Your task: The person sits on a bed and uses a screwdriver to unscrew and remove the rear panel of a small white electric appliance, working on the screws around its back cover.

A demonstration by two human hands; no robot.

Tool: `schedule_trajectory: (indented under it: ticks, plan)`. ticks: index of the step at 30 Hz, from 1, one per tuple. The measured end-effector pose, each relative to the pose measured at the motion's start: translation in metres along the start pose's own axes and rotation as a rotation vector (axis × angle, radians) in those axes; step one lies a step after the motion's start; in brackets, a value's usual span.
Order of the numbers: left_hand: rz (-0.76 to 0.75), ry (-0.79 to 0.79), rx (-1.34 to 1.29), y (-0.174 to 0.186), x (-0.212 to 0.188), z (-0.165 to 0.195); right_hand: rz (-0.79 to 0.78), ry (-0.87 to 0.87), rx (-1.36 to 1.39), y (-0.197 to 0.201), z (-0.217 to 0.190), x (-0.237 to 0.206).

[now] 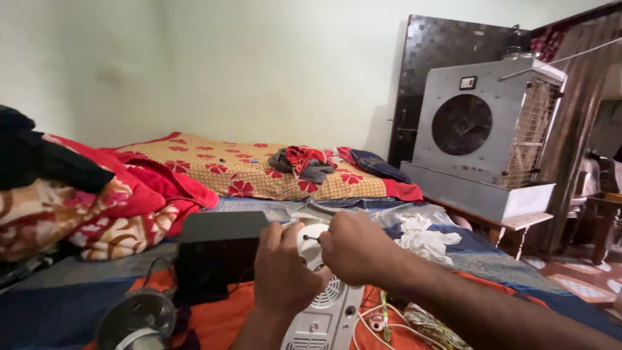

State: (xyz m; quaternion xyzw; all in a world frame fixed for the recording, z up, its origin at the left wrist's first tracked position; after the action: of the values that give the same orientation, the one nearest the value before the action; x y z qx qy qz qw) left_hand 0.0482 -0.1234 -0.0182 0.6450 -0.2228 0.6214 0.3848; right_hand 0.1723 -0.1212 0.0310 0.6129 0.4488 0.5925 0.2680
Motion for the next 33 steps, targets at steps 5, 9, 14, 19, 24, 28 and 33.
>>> schedule_trajectory:
  ticks: [5, 9, 14, 19, 24, 28, 33]
  plan:
    - [-0.063, 0.050, 0.000, -0.001, 0.002, -0.001, -0.128, -0.228, 0.140, -0.001, 0.006, 0.007]
    - [-0.036, 0.029, 0.032, -0.001, 0.000, -0.002, -0.108, -0.154, 0.096, 0.003, -0.002, -0.005]
    - [-0.053, 0.049, 0.041, -0.004, 0.000, -0.009, -0.068, 0.057, -0.053, 0.003, -0.014, -0.014]
    - [-0.044, 0.029, 0.033, 0.000, 0.000, -0.006, -0.013, 0.394, -0.323, 0.005, -0.023, -0.026]
    - [-0.037, 0.061, 0.005, 0.000, -0.001, 0.001, -0.096, 0.250, -0.322, 0.005, -0.015, -0.014]
    - [-0.063, 0.061, 0.001, -0.001, 0.002, 0.003, -0.064, 0.244, -0.312, 0.005, -0.019, -0.009]
    - [-0.111, 0.111, 0.024, -0.002, 0.002, 0.002, -0.374, -0.411, 0.316, -0.010, 0.016, 0.000]
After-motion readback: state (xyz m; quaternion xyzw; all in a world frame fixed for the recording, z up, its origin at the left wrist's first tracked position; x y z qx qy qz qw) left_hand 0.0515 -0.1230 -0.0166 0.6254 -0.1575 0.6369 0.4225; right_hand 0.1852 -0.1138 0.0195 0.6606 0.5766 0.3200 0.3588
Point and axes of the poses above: each hand's wrist, its own x-axis towards the middle knuckle, its own y-axis out of the back of the hand, z = x × y, the point moved 6 cm from there along x, towards the middle knuckle, and after that the axes turned 13 degrees about -y, right-handed, at the moved point
